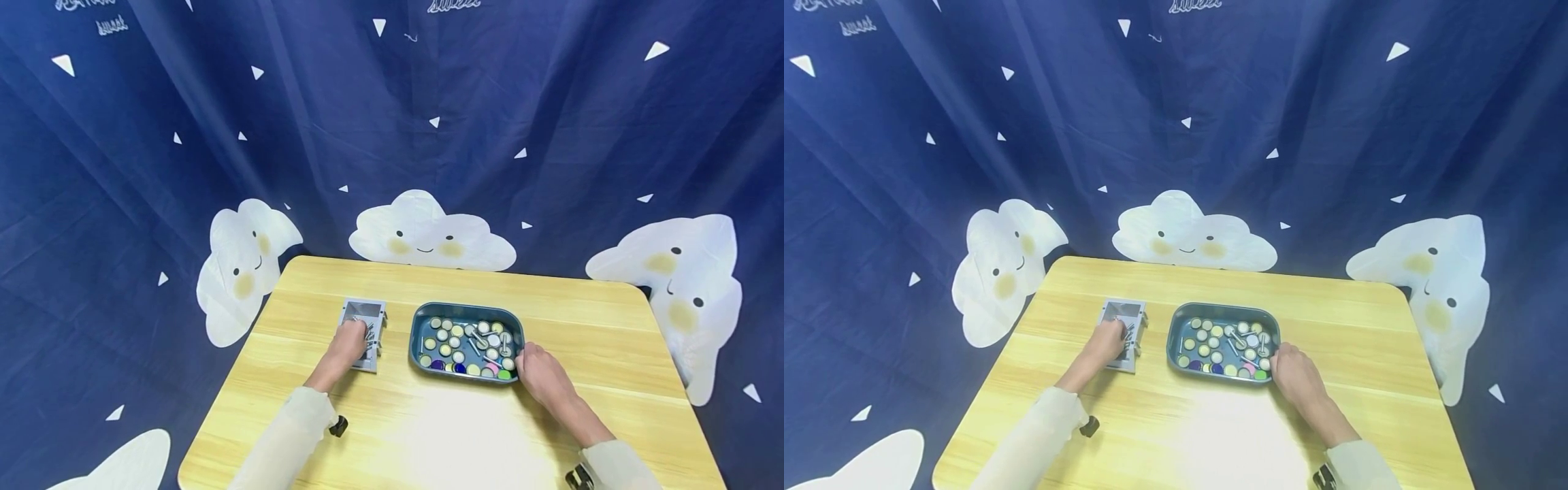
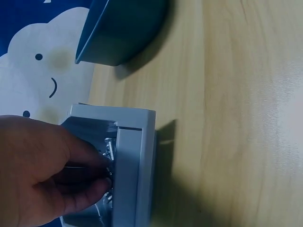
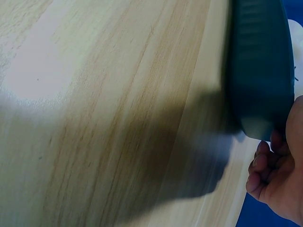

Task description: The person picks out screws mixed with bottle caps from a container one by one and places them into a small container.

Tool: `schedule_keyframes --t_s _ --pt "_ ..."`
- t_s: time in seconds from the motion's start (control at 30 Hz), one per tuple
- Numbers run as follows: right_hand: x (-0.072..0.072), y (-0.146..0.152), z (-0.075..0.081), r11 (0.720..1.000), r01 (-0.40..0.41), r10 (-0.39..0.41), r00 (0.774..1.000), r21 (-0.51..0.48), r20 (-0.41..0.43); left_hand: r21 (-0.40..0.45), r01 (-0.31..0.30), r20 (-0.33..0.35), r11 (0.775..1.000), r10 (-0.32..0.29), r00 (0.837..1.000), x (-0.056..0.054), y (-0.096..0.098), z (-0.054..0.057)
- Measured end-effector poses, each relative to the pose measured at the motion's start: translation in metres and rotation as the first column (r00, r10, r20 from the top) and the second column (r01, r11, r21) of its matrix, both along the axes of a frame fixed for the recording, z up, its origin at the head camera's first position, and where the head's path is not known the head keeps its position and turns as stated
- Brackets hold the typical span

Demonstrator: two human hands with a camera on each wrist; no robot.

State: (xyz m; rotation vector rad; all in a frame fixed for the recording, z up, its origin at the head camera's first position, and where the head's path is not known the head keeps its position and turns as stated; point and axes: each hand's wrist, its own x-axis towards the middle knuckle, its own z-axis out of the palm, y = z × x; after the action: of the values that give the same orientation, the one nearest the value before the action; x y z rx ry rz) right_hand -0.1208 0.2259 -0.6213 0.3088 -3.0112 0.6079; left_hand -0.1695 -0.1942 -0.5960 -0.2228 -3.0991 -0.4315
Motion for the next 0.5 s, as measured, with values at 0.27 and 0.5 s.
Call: schedule_keyframes --t_s 0.27,0.5 --pt "0.0 -0.001 0.0 1.0 0.003 -0.003 1.0 0.001 0.0 -0.038 0.028 -0.051 0.999 -0.03 0.998 -0.008 0.005 0.009" --pt "0.001 -0.001 0.002 1.0 0.001 -0.001 1.0 0.001 0.007 -0.081 0.079 -0.14 0.994 -0.09 0.986 -0.01 0.028 0.034"
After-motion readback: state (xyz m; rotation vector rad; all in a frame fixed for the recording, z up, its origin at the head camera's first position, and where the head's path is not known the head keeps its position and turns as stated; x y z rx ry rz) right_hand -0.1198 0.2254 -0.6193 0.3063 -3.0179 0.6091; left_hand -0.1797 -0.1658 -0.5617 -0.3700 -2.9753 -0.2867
